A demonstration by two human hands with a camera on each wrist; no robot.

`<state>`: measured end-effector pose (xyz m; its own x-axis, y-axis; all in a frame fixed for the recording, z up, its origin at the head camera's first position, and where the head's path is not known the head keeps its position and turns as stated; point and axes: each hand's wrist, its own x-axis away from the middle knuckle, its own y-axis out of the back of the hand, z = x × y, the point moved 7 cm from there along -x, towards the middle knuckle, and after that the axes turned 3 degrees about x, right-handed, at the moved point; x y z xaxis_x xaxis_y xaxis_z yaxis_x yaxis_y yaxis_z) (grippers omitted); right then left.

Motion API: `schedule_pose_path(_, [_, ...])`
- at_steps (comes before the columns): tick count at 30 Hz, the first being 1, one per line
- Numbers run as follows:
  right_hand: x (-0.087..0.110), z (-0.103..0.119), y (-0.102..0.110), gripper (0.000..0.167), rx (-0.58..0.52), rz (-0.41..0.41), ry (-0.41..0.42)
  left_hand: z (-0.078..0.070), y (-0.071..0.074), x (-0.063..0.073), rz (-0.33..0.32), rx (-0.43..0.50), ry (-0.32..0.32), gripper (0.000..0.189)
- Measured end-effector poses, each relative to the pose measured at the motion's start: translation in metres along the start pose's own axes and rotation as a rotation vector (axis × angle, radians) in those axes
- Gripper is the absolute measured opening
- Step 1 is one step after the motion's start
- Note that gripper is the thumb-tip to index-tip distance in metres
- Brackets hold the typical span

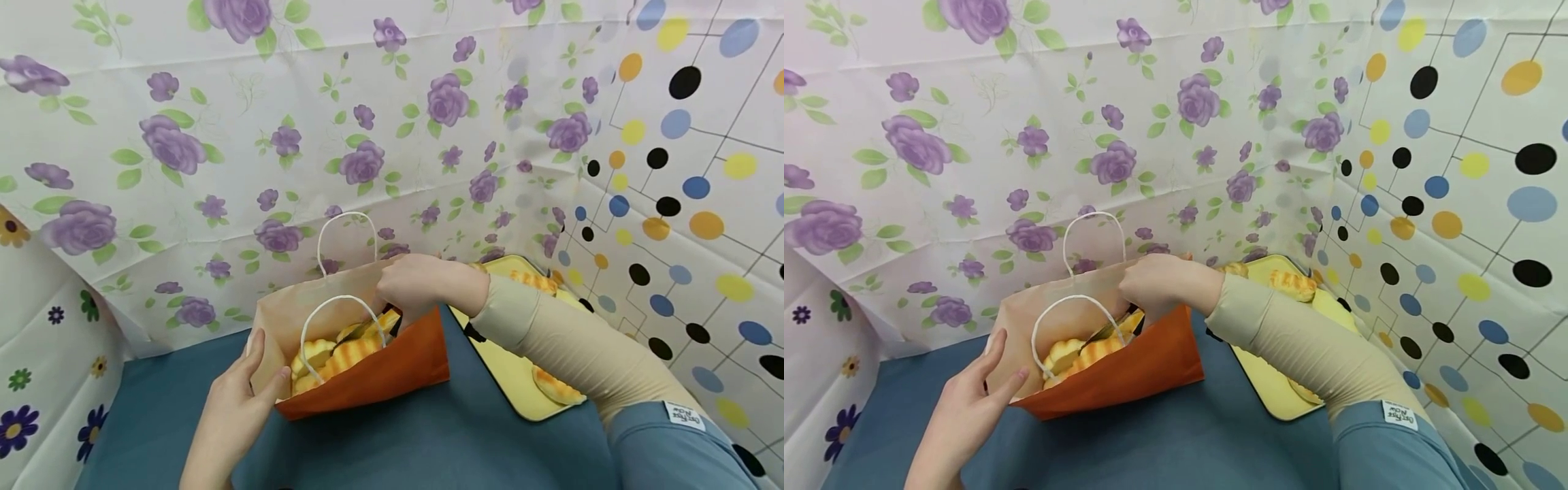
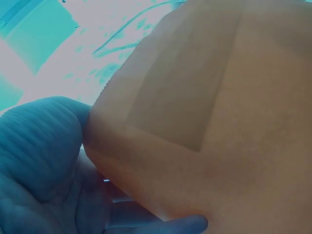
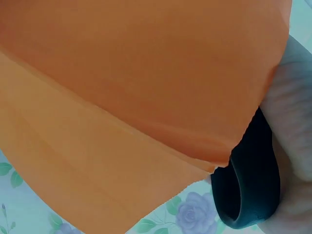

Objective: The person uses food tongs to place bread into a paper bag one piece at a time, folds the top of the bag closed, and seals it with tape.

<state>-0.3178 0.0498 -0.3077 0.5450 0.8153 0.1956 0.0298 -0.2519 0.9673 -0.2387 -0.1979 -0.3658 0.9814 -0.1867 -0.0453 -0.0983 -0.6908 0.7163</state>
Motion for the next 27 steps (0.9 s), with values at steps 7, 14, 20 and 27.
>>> schedule_pose_path(7, [0.0009, -0.0017, -0.0032, 0.051, -0.019, 0.021, -0.029, -0.0014, 0.0005, 0.0014, -0.007, 0.002, -0.007, 0.085])
schedule_pose_path(14, [0.0009, -0.0007, -0.0035, 0.054, -0.029, 0.020, -0.026, -0.0017, 0.0002, 0.0021, -0.006, 0.008, -0.004, 0.085])
schedule_pose_path(20, [0.0014, -0.0021, -0.0019, 0.060, 0.008, 0.027, -0.046, -0.0018, 0.0003, 0.0018, -0.006, 0.011, -0.006, 0.085])
schedule_pose_path(27, [0.0020, -0.0025, -0.0018, 0.062, 0.026, 0.014, -0.033, -0.0020, 0.0004, 0.0017, -0.002, 0.003, -0.004, 0.085])
